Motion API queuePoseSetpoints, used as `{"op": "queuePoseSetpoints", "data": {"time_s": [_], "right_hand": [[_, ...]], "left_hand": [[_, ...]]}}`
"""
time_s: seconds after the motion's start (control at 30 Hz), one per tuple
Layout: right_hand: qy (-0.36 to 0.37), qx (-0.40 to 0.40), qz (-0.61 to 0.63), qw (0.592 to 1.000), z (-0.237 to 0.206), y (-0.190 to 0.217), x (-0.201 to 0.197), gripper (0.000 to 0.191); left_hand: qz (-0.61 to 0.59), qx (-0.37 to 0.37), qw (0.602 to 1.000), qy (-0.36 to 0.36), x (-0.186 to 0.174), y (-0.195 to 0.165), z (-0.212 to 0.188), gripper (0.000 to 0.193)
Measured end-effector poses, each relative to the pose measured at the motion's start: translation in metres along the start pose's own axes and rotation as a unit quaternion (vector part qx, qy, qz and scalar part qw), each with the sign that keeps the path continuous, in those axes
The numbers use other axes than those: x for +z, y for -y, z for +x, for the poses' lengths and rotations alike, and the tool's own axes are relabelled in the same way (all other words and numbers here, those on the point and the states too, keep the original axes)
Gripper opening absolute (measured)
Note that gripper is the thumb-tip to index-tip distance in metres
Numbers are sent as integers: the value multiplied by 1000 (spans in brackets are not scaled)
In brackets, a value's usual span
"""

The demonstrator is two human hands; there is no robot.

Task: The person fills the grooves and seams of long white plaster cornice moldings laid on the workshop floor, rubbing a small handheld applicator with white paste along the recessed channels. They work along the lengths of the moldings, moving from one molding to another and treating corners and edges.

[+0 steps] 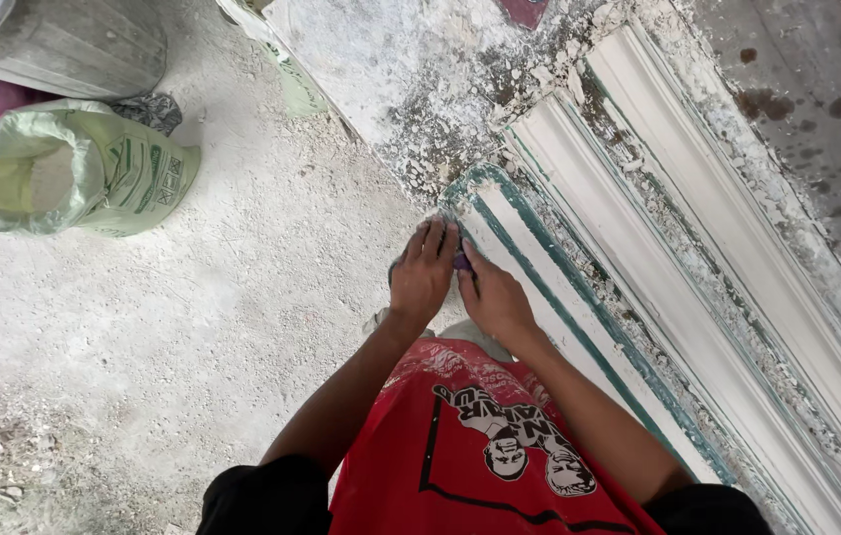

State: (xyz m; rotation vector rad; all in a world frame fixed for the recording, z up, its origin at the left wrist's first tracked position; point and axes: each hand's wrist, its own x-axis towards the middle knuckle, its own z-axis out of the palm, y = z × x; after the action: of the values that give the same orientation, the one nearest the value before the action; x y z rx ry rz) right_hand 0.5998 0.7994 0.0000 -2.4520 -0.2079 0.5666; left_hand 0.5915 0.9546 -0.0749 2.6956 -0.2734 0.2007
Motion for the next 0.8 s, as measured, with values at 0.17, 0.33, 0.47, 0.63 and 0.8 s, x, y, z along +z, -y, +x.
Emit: {"op": "queuePoseSetpoints", "data": {"time_s": [0.17, 0.33, 0.47, 0.63, 0.8], "right_hand": [[56, 78, 22, 995, -58, -8, -19, 59], [76, 232, 14, 970, -106, -25, -23, 55], [-39, 168, 34, 985, -113, -32, -11, 44], [-130, 38, 40, 990, -77, -19, 15, 40], [-89, 42, 96, 990, -33, 14, 39, 36]], "left_hand": [[-20, 69, 993, 93, -8, -36, -25, 58], [-83, 144, 969, 184, -14, -49, -43, 67], [-157, 102, 967, 174, -22, -32, -51, 53], [-235, 16, 954, 188, -25, -21, -59, 38], [-496, -235, 805, 227, -31, -13, -50, 41]]}}
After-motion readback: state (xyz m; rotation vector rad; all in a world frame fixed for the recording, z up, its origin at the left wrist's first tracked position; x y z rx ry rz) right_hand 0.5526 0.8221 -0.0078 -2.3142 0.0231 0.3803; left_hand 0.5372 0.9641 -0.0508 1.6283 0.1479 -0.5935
